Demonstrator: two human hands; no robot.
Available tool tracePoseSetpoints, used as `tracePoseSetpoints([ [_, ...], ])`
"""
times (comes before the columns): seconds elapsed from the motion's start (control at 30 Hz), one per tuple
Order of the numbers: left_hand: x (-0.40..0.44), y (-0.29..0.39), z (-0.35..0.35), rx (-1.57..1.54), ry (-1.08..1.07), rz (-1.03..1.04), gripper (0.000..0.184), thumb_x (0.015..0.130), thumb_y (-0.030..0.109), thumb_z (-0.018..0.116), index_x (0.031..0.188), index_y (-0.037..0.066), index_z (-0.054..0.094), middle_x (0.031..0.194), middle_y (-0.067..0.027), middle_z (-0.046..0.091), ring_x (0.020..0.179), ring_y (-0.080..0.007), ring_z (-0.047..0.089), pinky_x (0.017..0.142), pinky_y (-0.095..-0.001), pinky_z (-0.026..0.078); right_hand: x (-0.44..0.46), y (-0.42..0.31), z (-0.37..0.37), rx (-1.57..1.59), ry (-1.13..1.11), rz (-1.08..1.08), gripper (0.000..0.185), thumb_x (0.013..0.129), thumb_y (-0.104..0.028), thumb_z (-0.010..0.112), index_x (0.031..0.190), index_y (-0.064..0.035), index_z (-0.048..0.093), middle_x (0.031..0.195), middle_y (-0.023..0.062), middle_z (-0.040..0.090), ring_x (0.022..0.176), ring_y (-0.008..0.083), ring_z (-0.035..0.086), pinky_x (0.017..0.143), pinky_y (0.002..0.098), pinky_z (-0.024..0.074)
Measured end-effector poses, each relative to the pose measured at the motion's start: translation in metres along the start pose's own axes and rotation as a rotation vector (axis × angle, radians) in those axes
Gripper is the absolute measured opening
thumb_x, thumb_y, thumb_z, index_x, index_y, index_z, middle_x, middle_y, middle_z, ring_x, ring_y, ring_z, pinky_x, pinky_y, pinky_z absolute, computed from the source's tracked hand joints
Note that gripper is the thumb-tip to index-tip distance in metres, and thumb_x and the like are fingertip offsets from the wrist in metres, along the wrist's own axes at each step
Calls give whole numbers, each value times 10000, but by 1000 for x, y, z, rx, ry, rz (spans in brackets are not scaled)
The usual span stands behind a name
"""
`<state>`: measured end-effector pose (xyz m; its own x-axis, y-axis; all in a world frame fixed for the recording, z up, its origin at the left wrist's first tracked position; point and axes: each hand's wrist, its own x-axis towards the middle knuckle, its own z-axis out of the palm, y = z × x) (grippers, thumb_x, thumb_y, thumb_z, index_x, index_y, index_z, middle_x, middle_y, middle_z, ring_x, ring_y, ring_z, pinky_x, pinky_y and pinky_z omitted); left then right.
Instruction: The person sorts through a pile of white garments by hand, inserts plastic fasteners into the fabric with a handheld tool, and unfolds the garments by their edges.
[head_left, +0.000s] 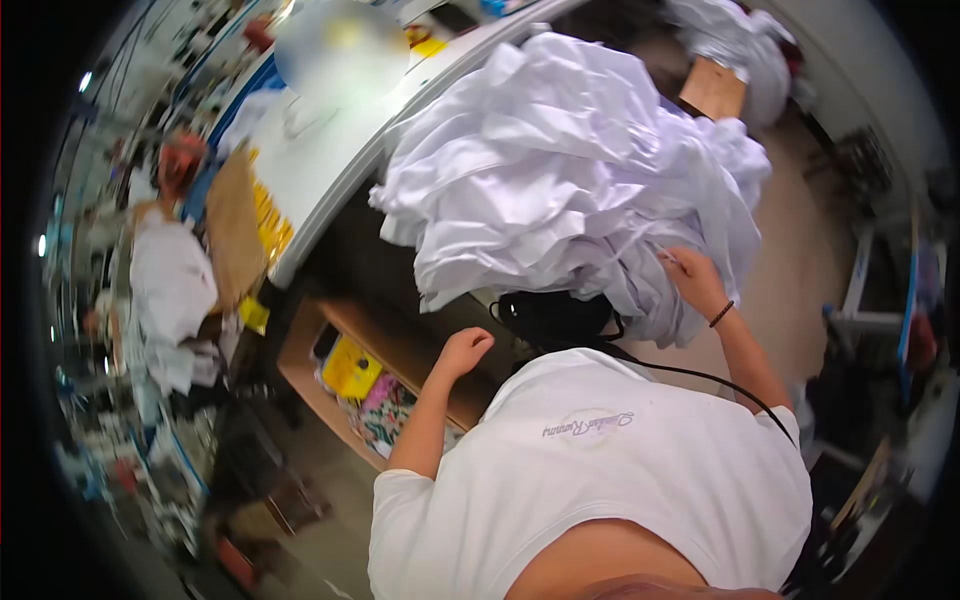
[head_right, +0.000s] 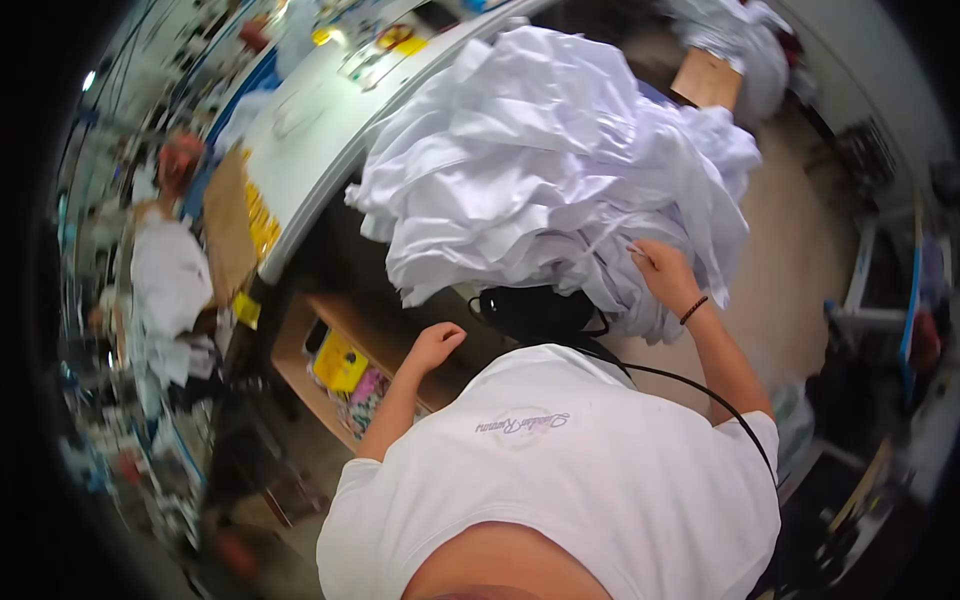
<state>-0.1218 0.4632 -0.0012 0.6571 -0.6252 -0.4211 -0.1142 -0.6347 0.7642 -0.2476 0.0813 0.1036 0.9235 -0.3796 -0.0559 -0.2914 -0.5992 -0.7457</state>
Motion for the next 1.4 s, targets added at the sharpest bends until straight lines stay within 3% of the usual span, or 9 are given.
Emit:
tracePoseSetpoints([
  [0.17,30,101,-7,-11,-324,322,179,756,162,556,872,27,576,800,-87,596,734,-185,569,651,-284,442,-65,24,3,-295,214,316,161,779,-177,504,815,-28,554,745,155,575,671,323,547,593,359,433],
  [0.37,54,168,18,111,-293,451,208,771,137,538,943,23,562,885,-95,592,794,-203,557,691,-281,427,-178,87,39,-642,-901,517,235,726,-203,496,882,-82,623,904,155,594,842,309,570,705,411,451],
  [0.6,52,143,28,133,-312,107,221,746,127,567,942,26,553,890,-107,586,809,-229,570,695,-294,447,-167,116,2,-7,-1174,309,272,725,-285,498,776,-22,551,783,181,562,724,298,529,663,381,410],
  [0.67,43,122,29,128,-331,16,206,772,101,559,960,17,546,865,-71,583,772,-125,553,679,-247,444,-165,116,15,360,-1061,327,182,730,-189,535,821,-32,519,688,105,534,668,165,510,624,304,417],
  [0.87,32,127,8,114,-215,64,194,755,93,562,928,7,553,864,-107,589,799,-197,574,700,-276,446,-79,-14,105,1178,-57,472,149,806,-131,514,879,-14,569,626,-28,498,582,71,464,538,208,399],
  [1.0,33,156,-25,99,119,76,149,795,103,534,911,13,557,782,-68,597,717,-105,557,664,-227,434,41,-123,119,1828,-37,323,205,813,-115,489,993,-24,524,540,-62,362,403,30,285,365,183,232],
  [1.07,38,159,-40,-96,161,127,127,814,89,518,894,-2,556,804,-49,593,771,-96,547,709,-218,421,87,-157,83,1618,-164,104,201,821,-126,478,972,-31,571,561,-56,412,483,35,367,429,181,297],
  [1.23,56,173,-44,-104,275,227,147,765,99,571,884,13,568,800,-61,597,748,-119,559,666,-240,432,191,-110,11,685,421,-551,239,838,-218,477,909,-29,604,861,106,612,783,167,568,690,265,427],
  [1.4,122,232,-41,356,497,638,519,584,130,699,1057,100,486,1166,-130,408,1060,-327,386,824,-418,369,175,9,-73,-414,189,-59,320,702,-315,594,845,-29,582,828,162,577,832,311,545,708,384,439],
])
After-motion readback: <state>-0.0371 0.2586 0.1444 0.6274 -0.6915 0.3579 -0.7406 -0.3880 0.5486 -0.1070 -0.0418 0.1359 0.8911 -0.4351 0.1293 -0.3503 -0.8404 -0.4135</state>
